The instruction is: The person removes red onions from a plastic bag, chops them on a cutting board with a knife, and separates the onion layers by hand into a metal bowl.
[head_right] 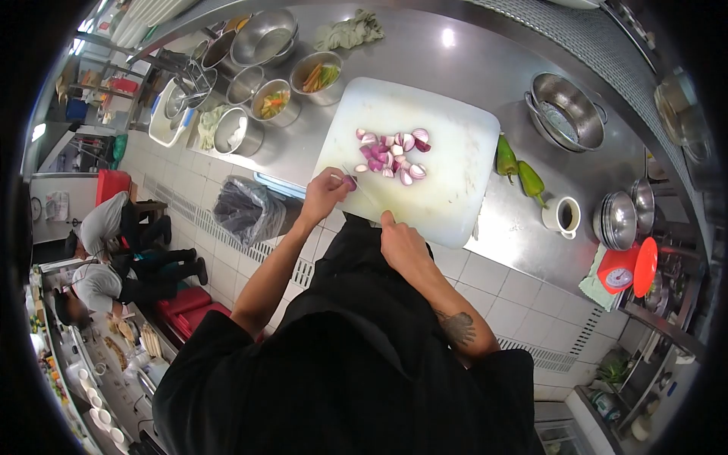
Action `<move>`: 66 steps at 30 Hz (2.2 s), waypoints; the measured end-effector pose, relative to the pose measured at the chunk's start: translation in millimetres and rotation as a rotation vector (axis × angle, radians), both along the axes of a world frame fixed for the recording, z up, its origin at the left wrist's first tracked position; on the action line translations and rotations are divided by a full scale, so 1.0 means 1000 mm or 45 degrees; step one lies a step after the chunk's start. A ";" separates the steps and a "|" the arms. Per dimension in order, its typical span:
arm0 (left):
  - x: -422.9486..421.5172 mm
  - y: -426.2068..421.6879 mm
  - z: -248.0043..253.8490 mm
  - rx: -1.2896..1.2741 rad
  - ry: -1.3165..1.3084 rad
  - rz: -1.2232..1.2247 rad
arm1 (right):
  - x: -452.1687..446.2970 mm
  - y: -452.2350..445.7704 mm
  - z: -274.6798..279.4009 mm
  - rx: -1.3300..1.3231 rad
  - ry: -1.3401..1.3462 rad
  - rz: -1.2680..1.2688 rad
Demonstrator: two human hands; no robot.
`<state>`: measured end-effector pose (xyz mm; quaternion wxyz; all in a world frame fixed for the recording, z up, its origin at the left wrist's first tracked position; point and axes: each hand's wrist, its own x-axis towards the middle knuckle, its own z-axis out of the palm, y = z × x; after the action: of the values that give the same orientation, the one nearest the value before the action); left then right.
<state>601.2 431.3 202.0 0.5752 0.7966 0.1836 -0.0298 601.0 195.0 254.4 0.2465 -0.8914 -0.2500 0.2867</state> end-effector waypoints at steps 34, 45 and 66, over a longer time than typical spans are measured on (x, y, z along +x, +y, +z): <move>0.051 0.002 -0.018 0.724 -0.304 -0.619 | 0.006 -0.031 0.008 0.359 -0.311 -0.480; -0.004 0.096 0.008 0.765 -0.445 0.045 | 0.008 -0.032 0.021 0.327 -0.229 -0.459; -0.029 0.005 -0.020 0.669 -0.519 -0.071 | 0.003 -0.005 0.018 0.093 -0.113 -0.067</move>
<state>572.7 435.9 182.2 0.3739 0.9120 0.0444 0.1629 604.5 190.3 272.6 0.2752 -0.8998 -0.2474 0.2310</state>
